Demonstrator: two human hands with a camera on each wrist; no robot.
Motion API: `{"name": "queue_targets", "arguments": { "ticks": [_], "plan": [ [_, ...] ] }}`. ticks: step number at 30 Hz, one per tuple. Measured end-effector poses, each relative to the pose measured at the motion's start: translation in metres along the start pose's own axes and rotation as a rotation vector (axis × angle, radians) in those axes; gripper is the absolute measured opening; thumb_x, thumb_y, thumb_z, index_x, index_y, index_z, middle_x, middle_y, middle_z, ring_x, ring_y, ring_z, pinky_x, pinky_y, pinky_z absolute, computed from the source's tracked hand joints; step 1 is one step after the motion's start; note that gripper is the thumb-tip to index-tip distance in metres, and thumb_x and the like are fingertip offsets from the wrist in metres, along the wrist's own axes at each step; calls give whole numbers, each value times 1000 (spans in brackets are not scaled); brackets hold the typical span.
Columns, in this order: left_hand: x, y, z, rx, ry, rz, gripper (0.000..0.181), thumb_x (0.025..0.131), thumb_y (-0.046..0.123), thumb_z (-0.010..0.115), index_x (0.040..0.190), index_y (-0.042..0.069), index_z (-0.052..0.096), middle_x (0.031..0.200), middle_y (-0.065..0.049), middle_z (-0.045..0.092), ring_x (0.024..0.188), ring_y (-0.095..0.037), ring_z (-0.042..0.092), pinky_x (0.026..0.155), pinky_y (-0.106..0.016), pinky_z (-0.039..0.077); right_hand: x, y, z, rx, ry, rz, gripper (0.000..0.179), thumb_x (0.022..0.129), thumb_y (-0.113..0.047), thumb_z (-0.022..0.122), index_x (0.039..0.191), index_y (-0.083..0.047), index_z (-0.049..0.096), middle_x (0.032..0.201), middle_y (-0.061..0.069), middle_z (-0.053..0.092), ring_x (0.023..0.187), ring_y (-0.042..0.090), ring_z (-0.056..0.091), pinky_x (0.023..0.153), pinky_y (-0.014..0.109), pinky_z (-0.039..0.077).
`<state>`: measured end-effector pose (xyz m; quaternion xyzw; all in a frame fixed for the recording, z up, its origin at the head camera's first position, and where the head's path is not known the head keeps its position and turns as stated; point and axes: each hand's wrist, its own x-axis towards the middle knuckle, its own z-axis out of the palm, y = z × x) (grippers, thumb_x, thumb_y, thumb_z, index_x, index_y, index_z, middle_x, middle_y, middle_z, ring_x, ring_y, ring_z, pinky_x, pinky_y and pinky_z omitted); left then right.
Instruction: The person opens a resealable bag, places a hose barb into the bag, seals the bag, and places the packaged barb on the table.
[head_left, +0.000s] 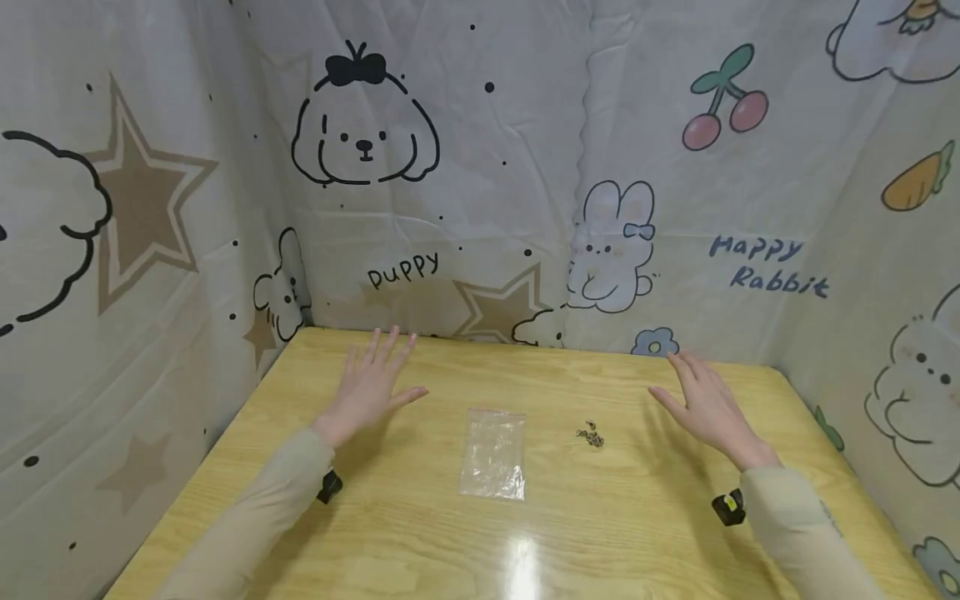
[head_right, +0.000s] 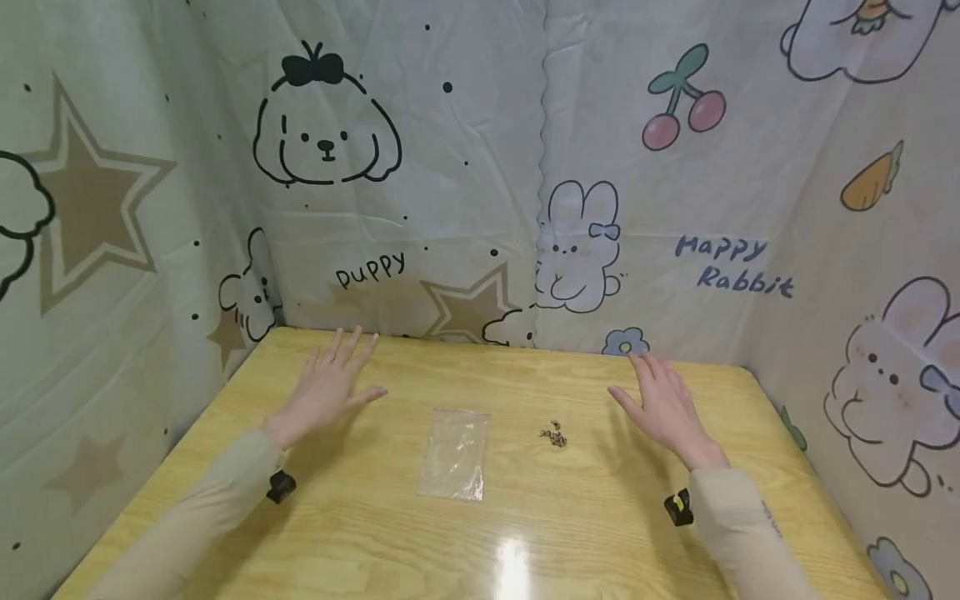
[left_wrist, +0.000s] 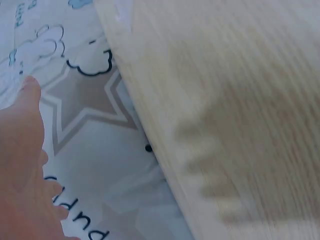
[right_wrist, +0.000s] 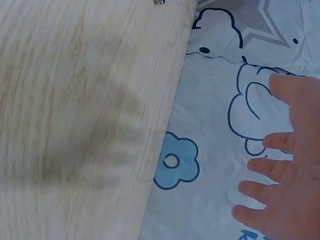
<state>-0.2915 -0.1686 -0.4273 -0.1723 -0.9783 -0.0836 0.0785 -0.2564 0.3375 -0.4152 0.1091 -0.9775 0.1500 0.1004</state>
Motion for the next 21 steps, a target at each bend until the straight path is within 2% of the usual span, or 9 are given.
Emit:
{"name": "queue_targets", "arguments": {
  "ticks": [8,12,18,21],
  "plan": [
    [-13,17,6,-21,24,134,92,91,59,61,159,11,19,166,-16,13,153,-40,15,120,-64,14,7,-7,3,155,-29,-32,66,101,-33,56,145,13,36,146,37,39,132,55,38,109,68,31],
    [-19,26,12,-25,0,189,93,91,58,61,158,9,20,166,-15,14,153,-38,17,121,-61,18,10,-11,6,212,-60,-36,61,102,-31,56,143,11,41,143,35,45,128,53,46,105,65,40],
    [-28,42,22,-27,-41,321,92,91,57,61,156,5,25,164,-18,17,151,-41,24,120,-57,24,15,-18,12,322,-122,-26,53,101,-29,57,140,6,47,142,30,51,126,48,53,103,58,47],
    [-32,49,28,-31,-67,365,91,91,56,60,156,5,24,164,-18,16,151,-40,23,121,-56,24,20,-22,16,355,-145,-27,49,101,-27,59,138,3,51,139,27,55,121,44,59,100,55,50]
  ]
}}
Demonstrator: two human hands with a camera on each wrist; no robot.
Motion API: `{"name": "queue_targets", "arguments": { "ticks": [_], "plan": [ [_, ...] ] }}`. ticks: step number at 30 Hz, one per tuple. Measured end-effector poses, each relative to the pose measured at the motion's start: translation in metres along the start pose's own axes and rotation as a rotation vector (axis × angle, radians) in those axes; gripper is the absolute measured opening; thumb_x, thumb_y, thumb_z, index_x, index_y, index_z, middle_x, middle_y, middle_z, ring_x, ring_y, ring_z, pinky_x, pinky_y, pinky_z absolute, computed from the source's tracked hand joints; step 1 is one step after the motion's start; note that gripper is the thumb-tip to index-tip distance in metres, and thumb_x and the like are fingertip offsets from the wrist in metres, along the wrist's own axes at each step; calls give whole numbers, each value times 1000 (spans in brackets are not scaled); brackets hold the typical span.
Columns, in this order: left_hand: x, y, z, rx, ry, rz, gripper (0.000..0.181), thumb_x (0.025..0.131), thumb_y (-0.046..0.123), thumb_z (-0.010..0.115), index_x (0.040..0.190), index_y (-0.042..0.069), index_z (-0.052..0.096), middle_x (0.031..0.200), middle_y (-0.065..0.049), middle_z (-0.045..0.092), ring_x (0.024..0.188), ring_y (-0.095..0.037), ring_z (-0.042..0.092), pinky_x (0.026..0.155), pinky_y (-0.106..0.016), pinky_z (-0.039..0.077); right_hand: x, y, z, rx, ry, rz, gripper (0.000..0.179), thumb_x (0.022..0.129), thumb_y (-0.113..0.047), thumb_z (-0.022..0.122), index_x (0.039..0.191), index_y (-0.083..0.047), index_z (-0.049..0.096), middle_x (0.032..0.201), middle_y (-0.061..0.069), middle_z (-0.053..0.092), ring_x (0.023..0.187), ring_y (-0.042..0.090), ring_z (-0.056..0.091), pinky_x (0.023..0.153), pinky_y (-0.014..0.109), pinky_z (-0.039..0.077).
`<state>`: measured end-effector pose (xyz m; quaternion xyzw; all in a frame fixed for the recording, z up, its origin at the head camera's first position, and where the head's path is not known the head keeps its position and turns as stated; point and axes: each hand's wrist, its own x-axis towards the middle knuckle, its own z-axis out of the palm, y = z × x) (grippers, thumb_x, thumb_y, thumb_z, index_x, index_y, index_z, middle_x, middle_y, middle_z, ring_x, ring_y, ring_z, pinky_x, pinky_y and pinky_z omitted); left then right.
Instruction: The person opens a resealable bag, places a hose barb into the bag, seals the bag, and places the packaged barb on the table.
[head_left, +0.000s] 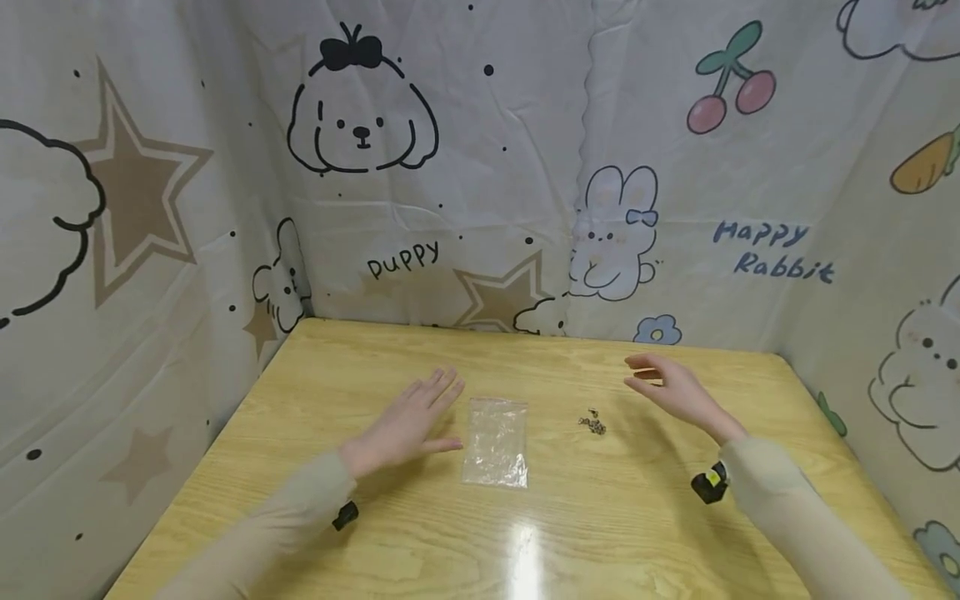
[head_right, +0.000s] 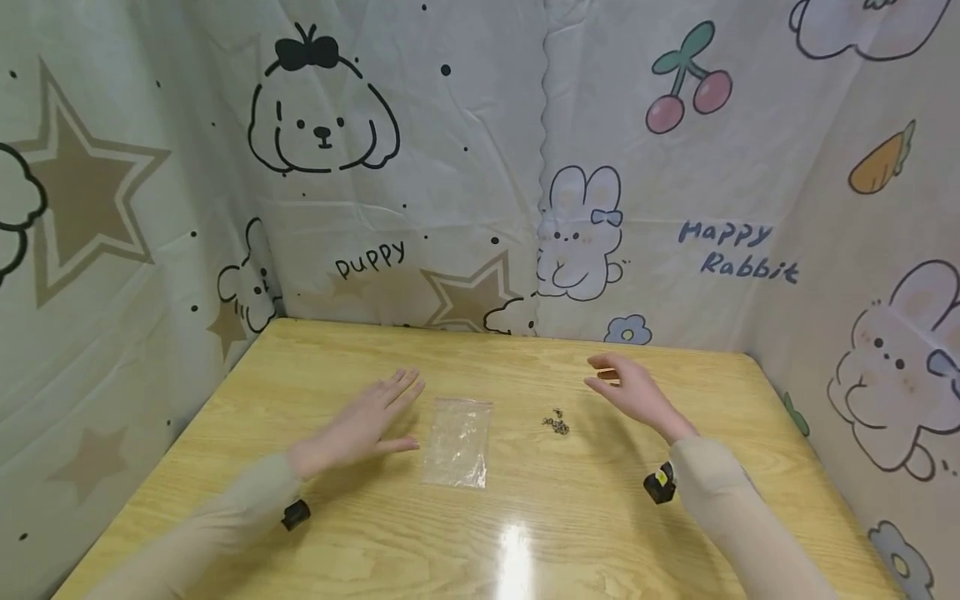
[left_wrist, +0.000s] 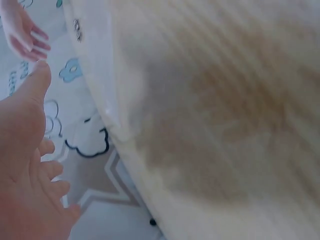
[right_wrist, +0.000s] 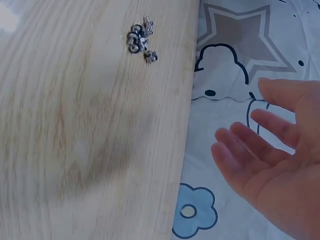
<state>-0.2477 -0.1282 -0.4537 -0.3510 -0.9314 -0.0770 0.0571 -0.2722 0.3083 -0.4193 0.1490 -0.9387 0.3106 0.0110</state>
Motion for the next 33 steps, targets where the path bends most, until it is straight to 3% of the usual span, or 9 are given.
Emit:
{"name": "queue_targets", "arguments": {
  "ticks": [14,21,27,33],
  "plan": [
    [1,18,21,-35,-162,202,80,98,47,56,155,0,25,164,-20,21,152,-37,23,122,-51,26,35,-11,28,99,-124,-31,38,100,-23,60,129,1,60,126,21,65,113,35,64,100,49,51],
    [1,26,27,-43,-260,200,74,102,45,49,156,2,23,165,-16,19,153,-33,21,123,-47,24,54,-22,47,144,-204,-43,34,99,-19,60,125,2,63,123,19,67,112,31,64,99,46,51],
    [1,30,31,-50,-271,217,72,103,44,48,156,2,24,165,-16,21,153,-32,22,124,-45,25,68,-33,64,158,-260,-40,30,98,-17,62,121,2,65,120,17,69,107,26,64,94,37,54],
    [2,31,33,-33,-283,241,71,102,44,49,155,2,27,164,-15,25,152,-30,27,123,-44,28,73,-43,77,180,-317,-57,29,97,-14,63,121,2,65,120,19,69,107,27,64,92,36,54]
  ]
}}
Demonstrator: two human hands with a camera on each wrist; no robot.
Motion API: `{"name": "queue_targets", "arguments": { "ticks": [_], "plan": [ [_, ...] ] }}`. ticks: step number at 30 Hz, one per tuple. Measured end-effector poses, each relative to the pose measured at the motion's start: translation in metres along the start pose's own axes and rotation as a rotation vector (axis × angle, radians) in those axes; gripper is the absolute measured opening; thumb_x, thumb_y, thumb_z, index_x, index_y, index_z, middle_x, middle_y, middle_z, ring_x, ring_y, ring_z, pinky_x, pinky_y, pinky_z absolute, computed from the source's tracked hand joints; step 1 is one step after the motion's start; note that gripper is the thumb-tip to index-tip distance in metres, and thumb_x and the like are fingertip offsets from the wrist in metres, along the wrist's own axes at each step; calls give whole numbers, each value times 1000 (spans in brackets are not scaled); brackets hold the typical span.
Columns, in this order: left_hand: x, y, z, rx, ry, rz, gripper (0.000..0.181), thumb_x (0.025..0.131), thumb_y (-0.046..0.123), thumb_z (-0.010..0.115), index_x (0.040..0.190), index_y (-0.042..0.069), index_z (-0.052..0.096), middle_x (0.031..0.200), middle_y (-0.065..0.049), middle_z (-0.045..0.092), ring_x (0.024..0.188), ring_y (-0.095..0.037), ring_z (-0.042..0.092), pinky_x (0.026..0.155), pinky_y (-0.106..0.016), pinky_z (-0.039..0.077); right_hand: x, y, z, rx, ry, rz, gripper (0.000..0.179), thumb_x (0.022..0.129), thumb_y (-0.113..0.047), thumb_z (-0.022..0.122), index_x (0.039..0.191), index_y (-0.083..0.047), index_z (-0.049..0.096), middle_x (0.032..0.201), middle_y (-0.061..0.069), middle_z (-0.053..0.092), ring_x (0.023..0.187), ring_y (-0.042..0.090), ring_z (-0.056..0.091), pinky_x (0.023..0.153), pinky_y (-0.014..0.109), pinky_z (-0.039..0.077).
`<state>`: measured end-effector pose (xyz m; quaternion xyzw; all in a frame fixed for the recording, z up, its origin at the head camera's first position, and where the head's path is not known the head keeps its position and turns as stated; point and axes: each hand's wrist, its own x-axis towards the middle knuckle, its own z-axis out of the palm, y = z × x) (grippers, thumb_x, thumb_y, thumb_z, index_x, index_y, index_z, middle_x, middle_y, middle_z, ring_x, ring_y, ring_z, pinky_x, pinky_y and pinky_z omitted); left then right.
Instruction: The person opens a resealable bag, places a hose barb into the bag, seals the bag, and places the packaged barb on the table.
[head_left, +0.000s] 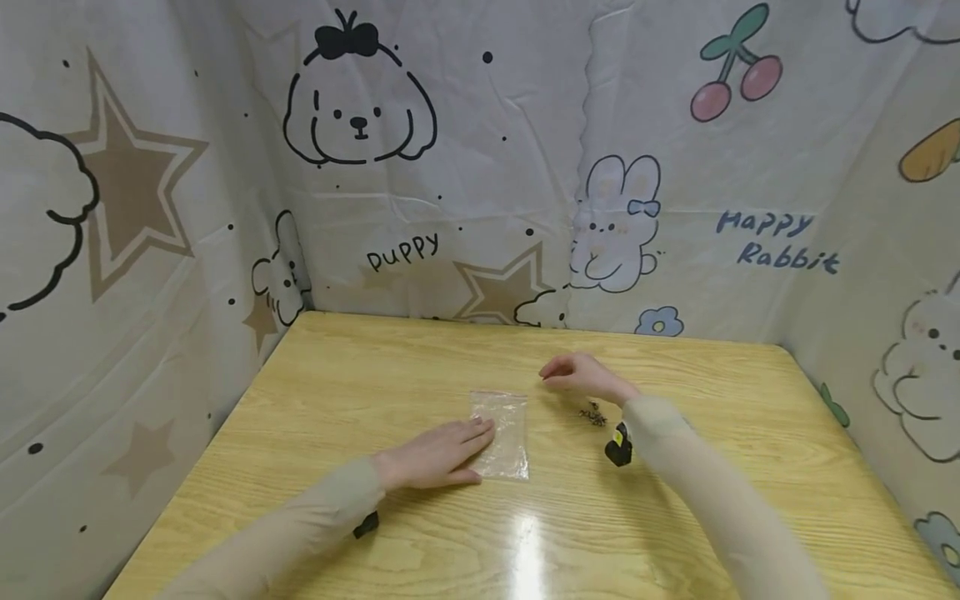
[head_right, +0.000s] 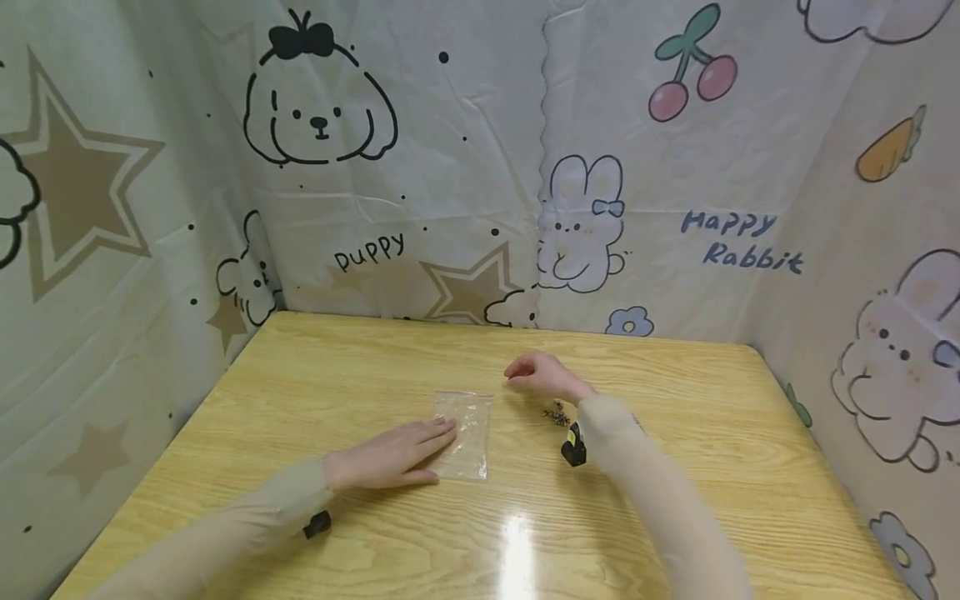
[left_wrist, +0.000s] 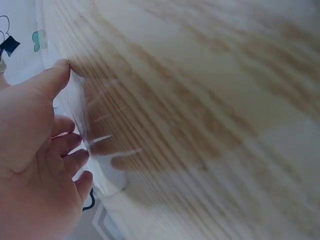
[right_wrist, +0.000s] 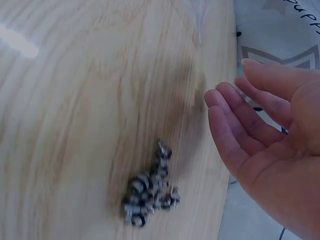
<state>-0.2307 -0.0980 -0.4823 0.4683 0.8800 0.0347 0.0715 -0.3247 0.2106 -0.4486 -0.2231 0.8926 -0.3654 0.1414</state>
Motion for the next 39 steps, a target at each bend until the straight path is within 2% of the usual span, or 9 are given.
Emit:
{"name": "queue_targets", "arguments": {
  "ticks": [6,12,16,20,24,31,39],
  "plan": [
    [0,-2,-1,-15,-23,3,69,103,46,47,155,5,28,165,-12,23,152,-27,26,124,-42,26,15,-3,13,-3,-33,-22,28,95,-14,65,119,1,67,118,18,70,102,22,66,88,30,55],
    [3,-2,-4,-19,9,18,67,102,44,50,152,2,35,161,-16,31,150,-30,32,122,-43,29,24,-12,20,50,-83,20,28,95,-11,63,118,5,65,106,19,72,90,19,69,81,30,58],
    [7,-1,-7,-41,1,1,65,103,43,49,152,3,36,161,-15,32,149,-28,33,122,-42,30,28,-16,22,-13,-105,28,25,95,-13,63,114,3,68,100,16,73,84,16,67,78,28,57],
    [7,-1,-7,-59,-16,-17,63,103,42,48,152,4,36,161,-14,32,150,-27,33,122,-41,30,30,-17,27,-86,-117,26,22,96,-19,63,108,-3,72,96,10,74,79,10,63,72,22,52],
    [6,0,-7,-56,-17,-22,63,103,42,48,152,4,37,161,-13,33,149,-27,34,122,-41,31,32,-18,32,-94,-112,40,21,95,-22,65,103,-4,73,90,7,73,75,8,60,68,22,50],
    [6,2,-9,-70,4,-32,62,103,40,50,149,0,41,160,-16,34,149,-31,34,121,-43,31,31,-19,32,-91,-112,36,12,93,-13,65,93,-2,70,79,3,65,69,8,53,64,21,45],
    [6,5,-8,-7,23,-94,69,103,42,49,150,-7,34,158,-25,32,147,-38,34,120,-45,33,28,-16,31,-106,-144,45,5,90,-11,67,90,-5,68,84,3,68,72,9,54,67,20,47]
  ]
}}
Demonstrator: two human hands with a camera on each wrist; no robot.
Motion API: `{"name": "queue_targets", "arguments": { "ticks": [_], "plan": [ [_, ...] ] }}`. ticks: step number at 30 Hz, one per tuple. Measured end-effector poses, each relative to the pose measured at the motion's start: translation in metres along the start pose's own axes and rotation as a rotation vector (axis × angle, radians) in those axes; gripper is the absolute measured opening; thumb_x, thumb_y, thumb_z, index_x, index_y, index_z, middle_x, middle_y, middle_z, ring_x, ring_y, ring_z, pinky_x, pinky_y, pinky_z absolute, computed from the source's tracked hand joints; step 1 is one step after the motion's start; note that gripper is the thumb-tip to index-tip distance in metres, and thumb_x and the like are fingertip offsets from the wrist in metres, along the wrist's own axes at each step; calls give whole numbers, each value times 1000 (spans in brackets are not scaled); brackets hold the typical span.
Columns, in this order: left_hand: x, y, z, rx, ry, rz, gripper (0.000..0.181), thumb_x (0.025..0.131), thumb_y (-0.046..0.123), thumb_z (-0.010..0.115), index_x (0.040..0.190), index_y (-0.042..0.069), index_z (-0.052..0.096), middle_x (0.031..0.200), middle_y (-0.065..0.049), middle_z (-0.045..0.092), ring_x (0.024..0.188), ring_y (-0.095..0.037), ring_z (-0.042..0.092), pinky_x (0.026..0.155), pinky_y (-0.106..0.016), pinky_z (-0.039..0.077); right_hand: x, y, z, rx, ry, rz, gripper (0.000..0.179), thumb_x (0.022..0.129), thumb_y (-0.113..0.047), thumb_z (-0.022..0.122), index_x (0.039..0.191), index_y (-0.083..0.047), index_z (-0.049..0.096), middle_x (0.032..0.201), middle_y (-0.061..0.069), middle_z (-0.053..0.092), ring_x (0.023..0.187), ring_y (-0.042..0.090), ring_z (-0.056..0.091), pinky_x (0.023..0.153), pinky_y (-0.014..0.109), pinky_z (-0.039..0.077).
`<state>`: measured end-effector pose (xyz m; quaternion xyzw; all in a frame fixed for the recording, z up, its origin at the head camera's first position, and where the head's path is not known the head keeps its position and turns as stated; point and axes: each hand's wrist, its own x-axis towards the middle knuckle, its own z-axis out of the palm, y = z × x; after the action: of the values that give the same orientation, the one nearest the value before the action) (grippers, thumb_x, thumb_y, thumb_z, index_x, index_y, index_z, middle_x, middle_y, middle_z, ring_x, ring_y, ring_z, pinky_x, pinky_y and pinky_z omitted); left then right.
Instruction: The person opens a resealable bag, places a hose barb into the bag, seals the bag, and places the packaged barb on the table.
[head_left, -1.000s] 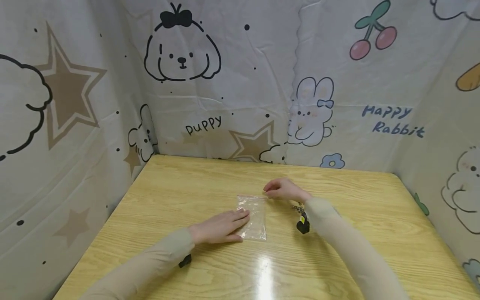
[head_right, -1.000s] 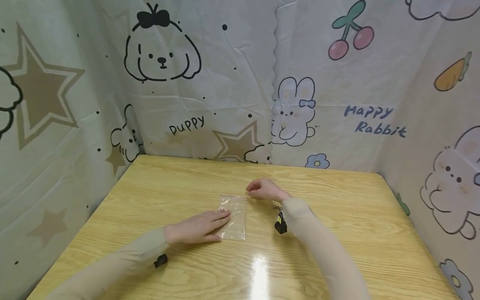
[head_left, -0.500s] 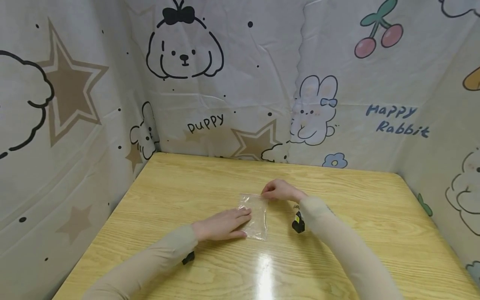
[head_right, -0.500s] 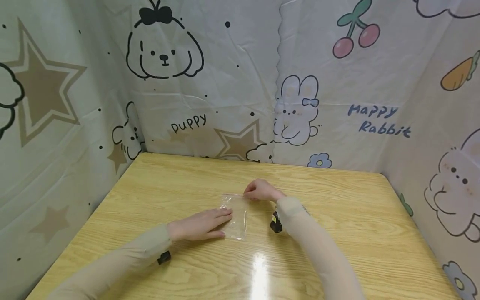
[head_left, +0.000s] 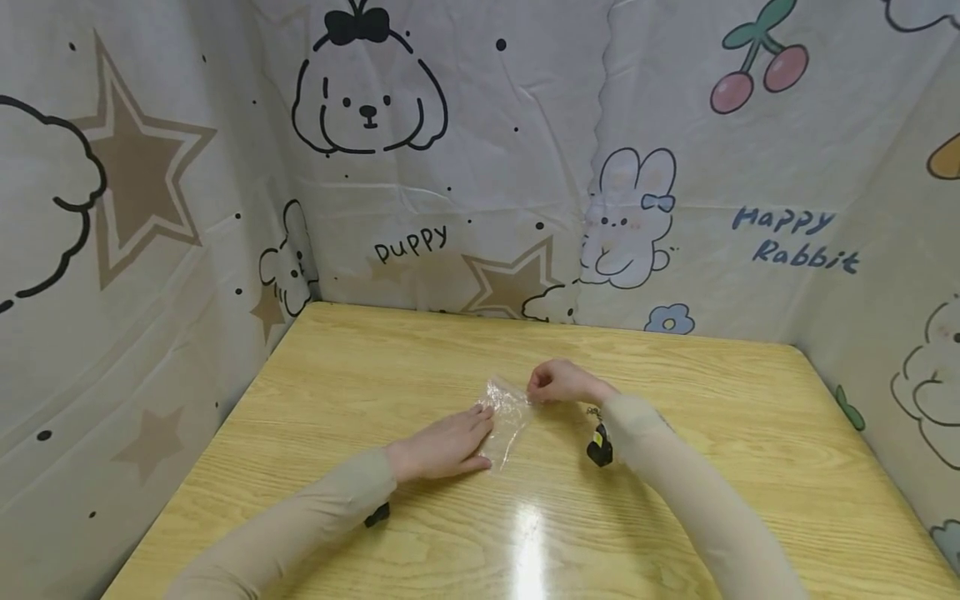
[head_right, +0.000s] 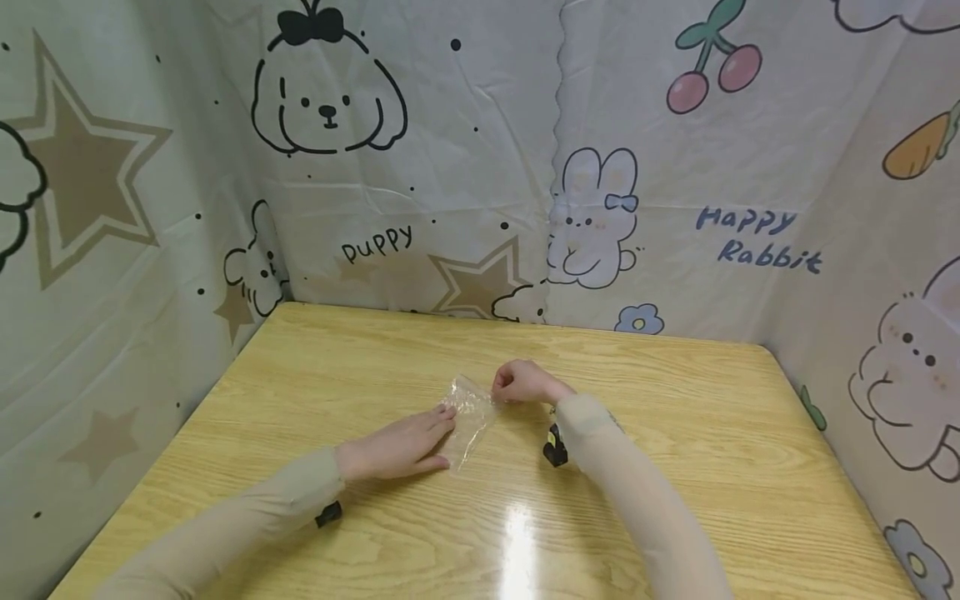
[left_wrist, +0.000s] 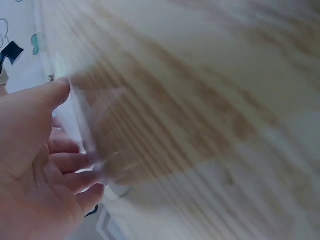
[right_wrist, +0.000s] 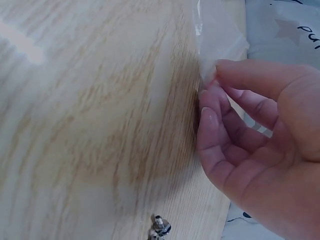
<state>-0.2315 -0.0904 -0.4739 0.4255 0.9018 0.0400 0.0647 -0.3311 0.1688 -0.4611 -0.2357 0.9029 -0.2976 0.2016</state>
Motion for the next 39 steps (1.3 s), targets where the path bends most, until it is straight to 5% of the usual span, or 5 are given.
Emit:
{"name": "queue_targets", "arguments": {
  "ticks": [12,26,33,39],
  "plan": [
    [-1,-5,11,186,-1,21,66,103,50,42,156,12,32,163,-14,28,151,-37,25,119,-57,30,2,-5,5,25,29,15,14,93,-14,66,100,-3,70,84,6,69,69,8,56,64,20,48],
    [-3,-18,8,150,-48,39,64,104,53,37,158,21,26,166,-7,22,153,-29,23,121,-60,23,-11,-5,2,27,-41,44,10,92,-10,67,96,-2,71,85,7,71,71,10,61,69,24,55],
    [-1,-20,6,121,-58,45,64,103,52,39,158,20,27,166,-8,21,154,-29,22,122,-59,22,-9,-7,7,37,12,63,14,94,-16,64,90,-4,71,72,2,67,65,9,56,61,21,47],
    [-2,-20,3,108,-47,34,62,104,51,39,156,20,31,165,-9,24,154,-31,21,123,-56,19,-11,-9,10,68,26,72,9,90,-11,69,92,-2,70,79,5,69,68,9,58,64,22,52]
  ]
}}
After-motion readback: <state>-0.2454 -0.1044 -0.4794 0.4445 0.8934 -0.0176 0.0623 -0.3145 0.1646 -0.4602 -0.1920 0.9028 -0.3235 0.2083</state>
